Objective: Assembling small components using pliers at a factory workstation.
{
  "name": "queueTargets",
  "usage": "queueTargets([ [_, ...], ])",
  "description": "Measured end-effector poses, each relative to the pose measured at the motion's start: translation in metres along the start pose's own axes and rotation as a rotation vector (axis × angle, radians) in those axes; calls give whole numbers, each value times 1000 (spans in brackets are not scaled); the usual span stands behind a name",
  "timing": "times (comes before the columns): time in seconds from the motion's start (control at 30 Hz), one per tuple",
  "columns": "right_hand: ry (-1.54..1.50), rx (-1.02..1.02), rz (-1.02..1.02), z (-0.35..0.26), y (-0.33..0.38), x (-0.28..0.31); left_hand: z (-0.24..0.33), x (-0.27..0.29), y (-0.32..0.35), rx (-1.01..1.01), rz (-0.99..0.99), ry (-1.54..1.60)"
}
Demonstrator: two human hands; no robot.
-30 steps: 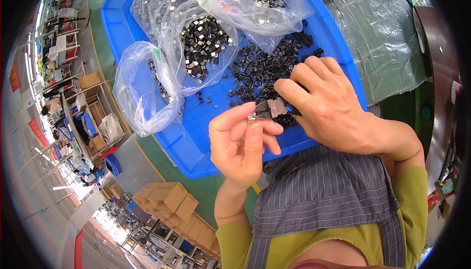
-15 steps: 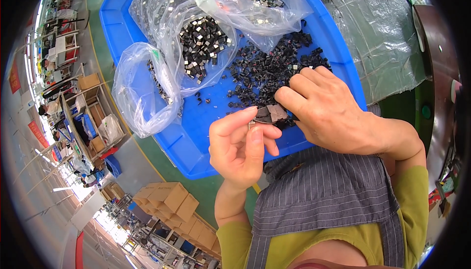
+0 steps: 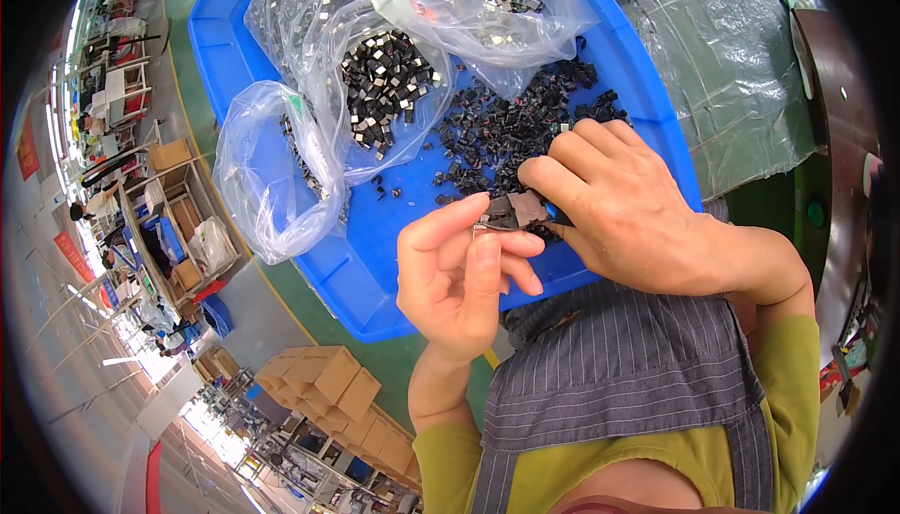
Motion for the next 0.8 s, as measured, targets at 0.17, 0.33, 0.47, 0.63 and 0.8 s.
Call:
queueTargets([
  [0.17,94,39,76,-3,0,5,4,-2,1,-64,-6,-32],
  [0.33,119,35,25,-5,1,4,6,-4,2,-93,-16,-62],
  [0.47,94,37,1,-6,3,2,8,0,2,-131,7,-13],
  [0.63,-24,13,-90,-3,3,-4,7,-1,0,-87,-15,-11],
  [0.8,-168,-36,-158,2,2,-8,7,0,-1,-85,6,-56],
])
Point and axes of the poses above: each hand's wrist, its own y-axis away from the middle knuckle, its own x-axis out of the back of the hand, z = x × y, the point moved 9 cm from there along -y, towards the middle knuckle, and after that the axes turned 13 degrees about -y, right-handed, at the moved point
